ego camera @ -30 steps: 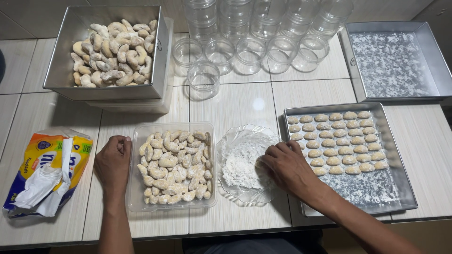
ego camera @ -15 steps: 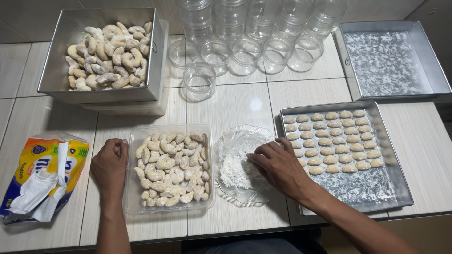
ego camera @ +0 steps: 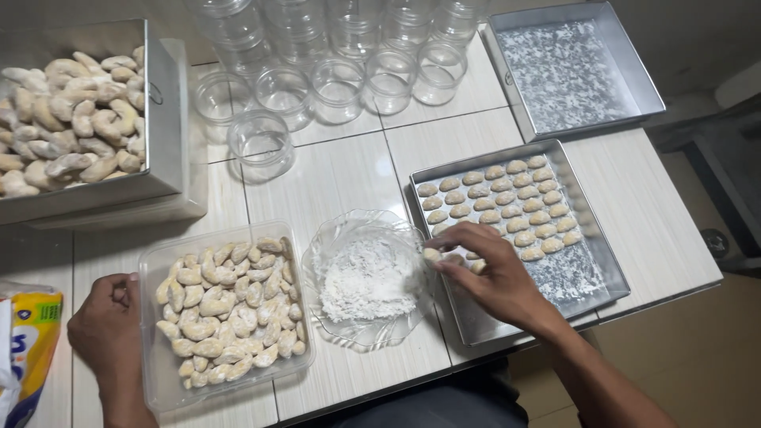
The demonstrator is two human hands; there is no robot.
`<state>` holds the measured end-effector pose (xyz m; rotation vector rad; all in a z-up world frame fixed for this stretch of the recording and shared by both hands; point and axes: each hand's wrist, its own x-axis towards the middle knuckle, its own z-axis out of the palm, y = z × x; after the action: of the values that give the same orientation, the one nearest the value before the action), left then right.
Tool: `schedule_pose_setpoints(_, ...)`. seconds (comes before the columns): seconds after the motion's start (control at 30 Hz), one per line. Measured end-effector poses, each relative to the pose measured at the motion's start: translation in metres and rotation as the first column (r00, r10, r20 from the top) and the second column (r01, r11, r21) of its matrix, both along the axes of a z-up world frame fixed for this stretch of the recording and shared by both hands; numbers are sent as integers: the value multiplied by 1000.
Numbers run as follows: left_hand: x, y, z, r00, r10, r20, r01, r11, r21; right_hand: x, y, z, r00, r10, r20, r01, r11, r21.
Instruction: Coating crescent-shaped cookies in powdered sugar and arranging them on a tray
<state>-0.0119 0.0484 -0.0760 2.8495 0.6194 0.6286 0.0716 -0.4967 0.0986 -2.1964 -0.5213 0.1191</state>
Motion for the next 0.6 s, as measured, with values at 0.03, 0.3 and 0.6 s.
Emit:
schedule_pose_setpoints(0.03,0,4,-5,1000,-8,-2,8,1000,-4,-4,-16,-5,1000,-8,-2,8,1000,-4)
schedule_pose_setpoints(0.3,-5,36,-47,1000,8,5,-8,995,97,-37,-105,-71,957,-45,286,151,921,-359)
schedule_pose_setpoints(0.6,-8,46,-58,999,-30,14,28,990,141,-32,-101,-78,940,104,326,40,912,-409)
